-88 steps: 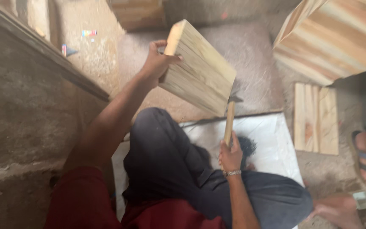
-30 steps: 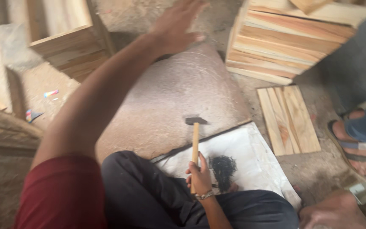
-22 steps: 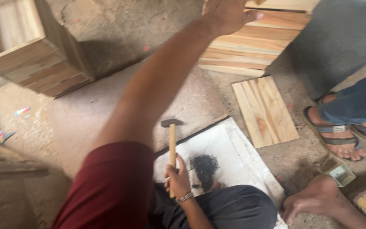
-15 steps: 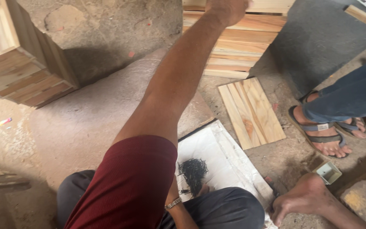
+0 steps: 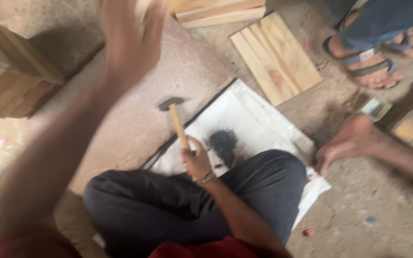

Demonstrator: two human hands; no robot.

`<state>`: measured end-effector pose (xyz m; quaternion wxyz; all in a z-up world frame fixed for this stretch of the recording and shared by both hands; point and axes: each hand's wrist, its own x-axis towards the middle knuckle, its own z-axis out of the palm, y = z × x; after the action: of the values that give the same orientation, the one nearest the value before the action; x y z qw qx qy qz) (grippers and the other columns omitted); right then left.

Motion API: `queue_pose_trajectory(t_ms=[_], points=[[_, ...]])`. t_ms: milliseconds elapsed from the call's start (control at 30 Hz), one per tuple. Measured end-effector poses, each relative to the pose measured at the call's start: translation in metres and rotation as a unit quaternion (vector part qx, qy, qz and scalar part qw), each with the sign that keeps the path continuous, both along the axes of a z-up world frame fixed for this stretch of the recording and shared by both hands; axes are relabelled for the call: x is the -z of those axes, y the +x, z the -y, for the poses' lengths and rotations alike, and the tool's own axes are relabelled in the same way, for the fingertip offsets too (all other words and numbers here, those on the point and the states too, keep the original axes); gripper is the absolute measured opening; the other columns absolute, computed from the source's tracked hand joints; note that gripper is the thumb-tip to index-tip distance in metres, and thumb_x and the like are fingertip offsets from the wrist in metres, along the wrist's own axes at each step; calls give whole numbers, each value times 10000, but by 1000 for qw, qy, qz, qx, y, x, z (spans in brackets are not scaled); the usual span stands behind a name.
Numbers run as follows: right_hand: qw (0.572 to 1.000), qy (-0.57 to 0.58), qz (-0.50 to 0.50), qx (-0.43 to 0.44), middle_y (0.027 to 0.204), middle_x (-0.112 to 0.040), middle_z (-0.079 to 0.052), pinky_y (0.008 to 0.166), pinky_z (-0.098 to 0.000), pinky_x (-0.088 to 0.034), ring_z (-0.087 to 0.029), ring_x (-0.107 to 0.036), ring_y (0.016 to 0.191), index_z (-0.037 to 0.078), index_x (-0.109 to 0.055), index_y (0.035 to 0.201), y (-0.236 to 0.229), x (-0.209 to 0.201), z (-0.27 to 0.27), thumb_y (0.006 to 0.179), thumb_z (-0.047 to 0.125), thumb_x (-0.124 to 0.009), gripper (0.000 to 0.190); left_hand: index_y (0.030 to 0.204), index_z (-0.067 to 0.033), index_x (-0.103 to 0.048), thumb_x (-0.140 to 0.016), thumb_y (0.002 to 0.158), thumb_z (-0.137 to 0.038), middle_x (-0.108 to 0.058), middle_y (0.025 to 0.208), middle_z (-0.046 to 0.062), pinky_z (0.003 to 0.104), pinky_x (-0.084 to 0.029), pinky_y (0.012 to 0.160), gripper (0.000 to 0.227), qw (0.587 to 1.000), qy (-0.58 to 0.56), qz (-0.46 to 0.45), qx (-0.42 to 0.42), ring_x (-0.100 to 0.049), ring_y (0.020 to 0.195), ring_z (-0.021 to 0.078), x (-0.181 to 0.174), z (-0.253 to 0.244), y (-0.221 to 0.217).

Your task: The person assembles a wooden box by nailing thin planks together using a hammer and nails. They repeatedly position the planks, insert nails, and hammer them into place to form a rectangular frame.

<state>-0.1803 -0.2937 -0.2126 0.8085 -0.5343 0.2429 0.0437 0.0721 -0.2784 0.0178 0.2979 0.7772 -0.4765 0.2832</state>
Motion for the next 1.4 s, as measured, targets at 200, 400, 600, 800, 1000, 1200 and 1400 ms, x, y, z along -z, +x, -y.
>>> queue_pose_trajectory(t_ms=[200,400,600,800,1000,1200,1400], points=[[997,-15,-12,70,688,-644,-43,331,-270,-399,-91,-520,405,31,-425,1517,1,2,-1,913,205,-673,675,1209,-16,-557,-656,1057,-108,-589,1278,192,558,-279,1229,203,996,35,-61,-52,-502,1366,366,40,-154,-124],[990,-114,-44,69,725,-674,-39,405,-277,-473,-101,-582,460,96,-426,1531,-3,6,-7,919,252,-664,674,1159,13,-612,-696,1006,-223,-626,1257,208,589,-301,1250,293,970,163,-105,-144,-543,1339,390,119,-259,-137],[968,-233,10,97,819,-694,-77,533,-307,-536,-126,-645,544,53,-504,1477,-3,54,-6,941,253,-692,602,1073,-34,-720,-739,921,-286,-725,1115,161,474,-386,1194,295,891,323,-211,-241,-646,1165,328,158,-320,-96],[918,-338,117,170,888,-703,-75,585,-295,-534,-111,-661,653,41,-578,1400,0,74,-5,978,213,-724,479,1039,-122,-763,-763,855,-325,-750,1050,113,435,-347,1188,274,762,524,-245,-291,-692,1086,256,171,-310,-86],[979,-122,-23,164,758,-665,-65,398,-275,-423,-98,-543,459,49,-523,1426,8,54,3,921,166,-676,540,1053,-152,-766,-785,819,-296,-761,1094,93,397,-324,1215,276,766,490,-280,-308,-678,1159,238,177,-314,-93],[918,-376,0,125,1020,-715,-148,738,-401,-576,-280,-688,822,52,-540,1419,20,32,10,890,304,-731,616,1034,-148,-772,-774,819,-265,-757,1109,87,409,-350,1182,246,778,491,-253,-300,-670,1178,244,172,-312,-90],[834,-549,37,-31,1197,-632,-217,954,-484,-536,-388,-639,1116,131,-552,1452,44,0,89,874,351,-728,643,1128,-87,-739,-790,825,-290,-723,1164,130,468,-361,1153,368,853,378,-241,-267,-621,1199,325,175,-314,-112]])
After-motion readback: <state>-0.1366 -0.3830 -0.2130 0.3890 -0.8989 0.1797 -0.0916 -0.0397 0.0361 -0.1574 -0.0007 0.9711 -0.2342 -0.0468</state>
